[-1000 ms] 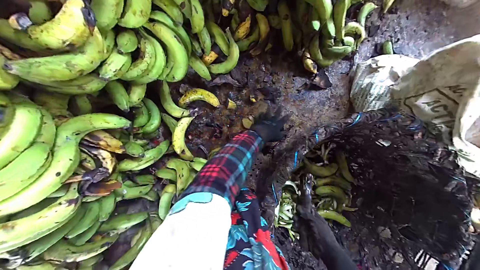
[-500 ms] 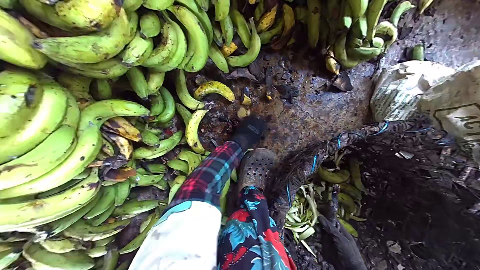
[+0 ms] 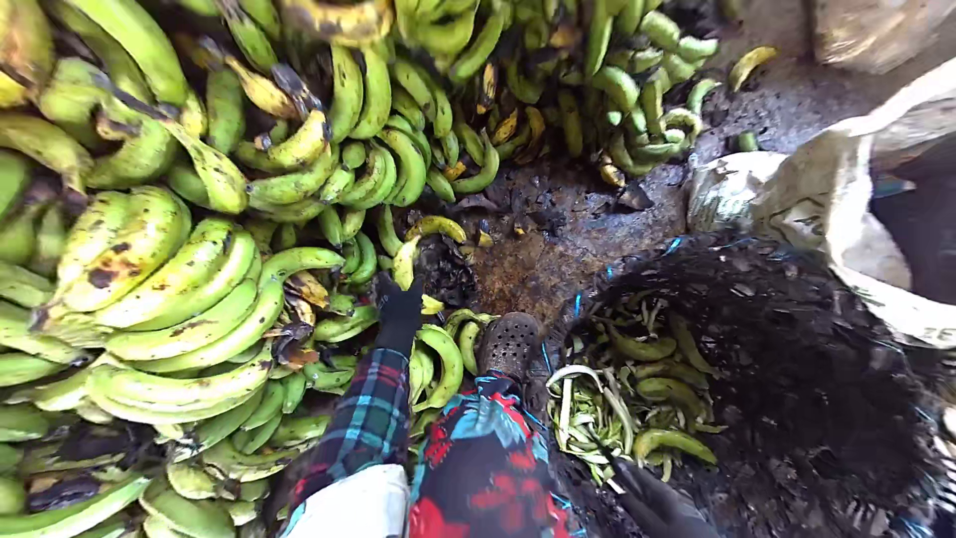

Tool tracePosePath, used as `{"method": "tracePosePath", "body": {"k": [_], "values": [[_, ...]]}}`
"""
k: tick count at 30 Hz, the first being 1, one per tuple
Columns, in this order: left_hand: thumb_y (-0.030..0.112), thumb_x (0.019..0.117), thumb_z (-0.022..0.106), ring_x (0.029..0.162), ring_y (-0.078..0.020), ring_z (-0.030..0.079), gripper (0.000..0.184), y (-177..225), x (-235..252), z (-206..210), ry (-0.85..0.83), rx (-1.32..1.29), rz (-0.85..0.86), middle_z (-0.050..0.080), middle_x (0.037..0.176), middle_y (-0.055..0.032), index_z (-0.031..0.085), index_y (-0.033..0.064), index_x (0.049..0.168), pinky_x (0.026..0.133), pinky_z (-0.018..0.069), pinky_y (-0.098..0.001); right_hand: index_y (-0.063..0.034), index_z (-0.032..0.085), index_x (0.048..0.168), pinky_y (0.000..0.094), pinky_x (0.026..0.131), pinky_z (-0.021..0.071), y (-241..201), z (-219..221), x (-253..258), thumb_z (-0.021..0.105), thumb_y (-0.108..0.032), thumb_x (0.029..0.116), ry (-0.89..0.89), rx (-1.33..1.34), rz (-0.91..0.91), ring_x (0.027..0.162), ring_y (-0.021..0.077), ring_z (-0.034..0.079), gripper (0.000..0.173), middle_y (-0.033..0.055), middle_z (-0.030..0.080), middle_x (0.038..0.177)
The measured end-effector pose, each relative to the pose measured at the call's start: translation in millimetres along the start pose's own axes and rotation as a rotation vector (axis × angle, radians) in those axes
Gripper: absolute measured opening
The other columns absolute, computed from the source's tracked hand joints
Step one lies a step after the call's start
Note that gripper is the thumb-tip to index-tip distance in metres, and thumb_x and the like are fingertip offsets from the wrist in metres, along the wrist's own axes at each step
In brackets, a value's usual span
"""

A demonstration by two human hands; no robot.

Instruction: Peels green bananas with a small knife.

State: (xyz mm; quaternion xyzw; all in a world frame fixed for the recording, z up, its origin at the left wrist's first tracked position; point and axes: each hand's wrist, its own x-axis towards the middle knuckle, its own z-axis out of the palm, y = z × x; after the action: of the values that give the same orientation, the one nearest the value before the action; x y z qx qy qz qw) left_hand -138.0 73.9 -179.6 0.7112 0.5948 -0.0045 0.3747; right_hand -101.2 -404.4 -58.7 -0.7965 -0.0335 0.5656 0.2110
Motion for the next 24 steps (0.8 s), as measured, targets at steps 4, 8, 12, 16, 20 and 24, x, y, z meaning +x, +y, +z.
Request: {"method": "tracePosePath", "body": {"k": [4,8,12,16,20,24], "values": [[0.047,0.0972,0.066,0.114,-0.0322,0.064,0.072,86.8,-57.1,-52.8,-0.037,-0.255,0.355,0.060,0.133,-0.0205,0.038,0.0076,0.150,0.097,0.0529,-0.0547,-0.0302,0.054,0.149,0.0655,0.099,0.0484,12.0,23.5,-23.7,0.056,-0.043,0.1011,-0.060,-0.257,-0.047,0.117,0.0379,0.065,0.049,0.0162,0.069,0.127],[0.033,0.1039,0.057,0.106,-0.0150,0.065,0.051,181.8,-122.8,-129.9,-0.134,-0.767,0.859,0.063,0.121,-0.0044,0.039,0.0073,0.145,0.094,0.0575,-0.0375,-0.0377,0.054,0.148,0.0650,0.099,0.0482,25.4,46.2,-27.9,0.054,-0.046,0.1016,-0.054,-0.135,0.022,0.118,0.0346,0.065,0.047,0.0109,0.068,0.132],[0.024,0.1109,0.018,0.113,-0.0163,0.061,0.037,212.2,-143.4,-179.3,-0.705,-1.120,1.049,0.061,0.122,-0.0038,0.046,0.0104,0.132,0.100,0.0522,-0.0368,-0.0137,0.055,0.146,0.0605,0.095,0.0484,-14.6,40.1,-75.9,0.042,-0.037,0.1104,-0.096,-0.209,-0.085,0.112,0.0381,0.065,0.045,0.0216,0.066,0.127],[0.052,0.1072,0.034,0.109,-0.0346,0.067,0.050,228.3,-289.6,-145.3,-1.098,-1.426,0.560,0.065,0.120,-0.0174,0.051,0.0125,0.133,0.092,0.0587,-0.0541,-0.0176,0.054,0.147,0.0639,0.103,0.0439,-27.3,37.4,-89.3,0.045,-0.041,0.1091,-0.064,-0.227,-0.022,0.122,0.0414,0.061,0.046,0.0221,0.064,0.132],[0.029,0.0980,0.058,0.081,-0.0181,0.069,0.025,201.5,-291.4,-55.2,-1.361,-1.462,0.704,0.071,0.093,-0.0086,0.070,0.0089,0.106,0.073,0.0594,-0.0304,-0.0196,0.062,0.138,0.0631,0.095,0.0502,27.9,50.1,-57.6,0.055,-0.032,0.1019,0.270,-0.137,-0.313,0.113,0.0383,0.065,0.039,0.0178,0.069,0.122],[0.029,0.1083,0.039,0.070,-0.0082,0.067,0.023,183.3,-300.3,-34.8,-0.977,-1.308,0.405,0.065,0.081,0.0011,0.058,0.0184,0.099,0.062,0.0599,-0.0240,-0.0185,0.056,0.148,0.0500,0.104,0.0496,31.4,12.3,-100.3,0.056,-0.026,0.1022,0.466,0.282,-0.371,0.120,0.0262,0.064,0.046,0.0138,0.066,0.132]]}}
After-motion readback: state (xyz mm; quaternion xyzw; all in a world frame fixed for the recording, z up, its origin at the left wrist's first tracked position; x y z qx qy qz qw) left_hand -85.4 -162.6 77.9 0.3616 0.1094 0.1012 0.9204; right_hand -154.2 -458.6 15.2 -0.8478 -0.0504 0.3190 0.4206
